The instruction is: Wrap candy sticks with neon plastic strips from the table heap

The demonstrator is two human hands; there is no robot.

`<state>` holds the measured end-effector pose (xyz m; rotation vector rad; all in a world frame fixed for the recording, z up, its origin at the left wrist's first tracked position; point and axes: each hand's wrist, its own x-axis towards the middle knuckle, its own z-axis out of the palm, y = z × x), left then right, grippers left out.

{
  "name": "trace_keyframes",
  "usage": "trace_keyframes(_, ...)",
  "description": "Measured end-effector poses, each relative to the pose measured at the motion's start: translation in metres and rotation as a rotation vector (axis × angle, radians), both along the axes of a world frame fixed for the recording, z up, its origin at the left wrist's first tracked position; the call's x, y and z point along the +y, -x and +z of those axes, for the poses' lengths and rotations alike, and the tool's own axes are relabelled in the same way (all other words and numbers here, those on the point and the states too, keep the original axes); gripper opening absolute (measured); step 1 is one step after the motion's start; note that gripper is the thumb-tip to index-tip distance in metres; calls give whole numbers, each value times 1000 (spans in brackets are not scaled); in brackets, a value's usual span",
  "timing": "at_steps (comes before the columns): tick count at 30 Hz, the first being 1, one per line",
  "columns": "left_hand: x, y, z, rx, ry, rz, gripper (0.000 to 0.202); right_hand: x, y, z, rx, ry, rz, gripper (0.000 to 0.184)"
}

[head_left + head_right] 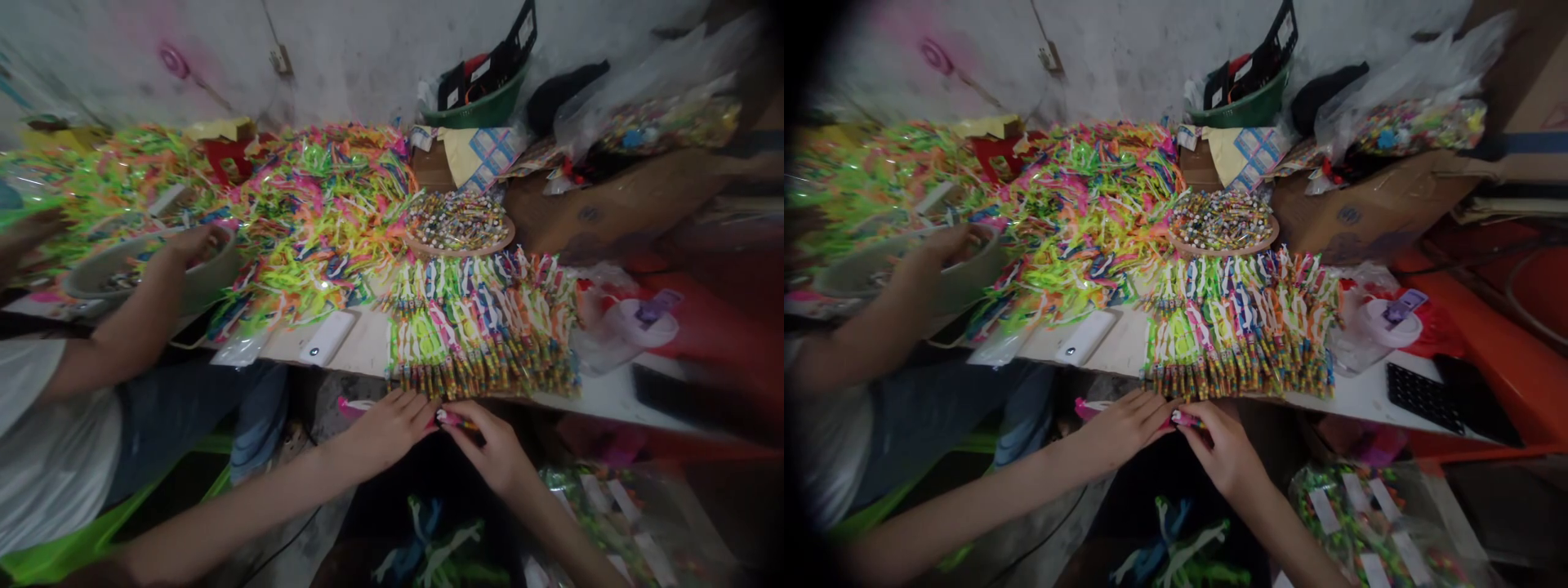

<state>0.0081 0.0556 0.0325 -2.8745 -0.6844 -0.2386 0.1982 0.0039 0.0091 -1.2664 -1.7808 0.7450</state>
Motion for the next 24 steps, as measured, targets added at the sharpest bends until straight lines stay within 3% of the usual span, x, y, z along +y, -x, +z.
trace_keyframes(14, -2, 0, 0, 65, 19, -19, 20, -6, 4, -2, -151, -70, 11, 22)
trace_keyframes(19, -1, 2, -9, 64, -18, -54, 11, -7, 1, -3, -296, -60, 135, 29)
trace_keyframes(24, 0, 4, -11, 23, -54, -116, 18, -9, 0, 0, -430, -121, 187, 31)
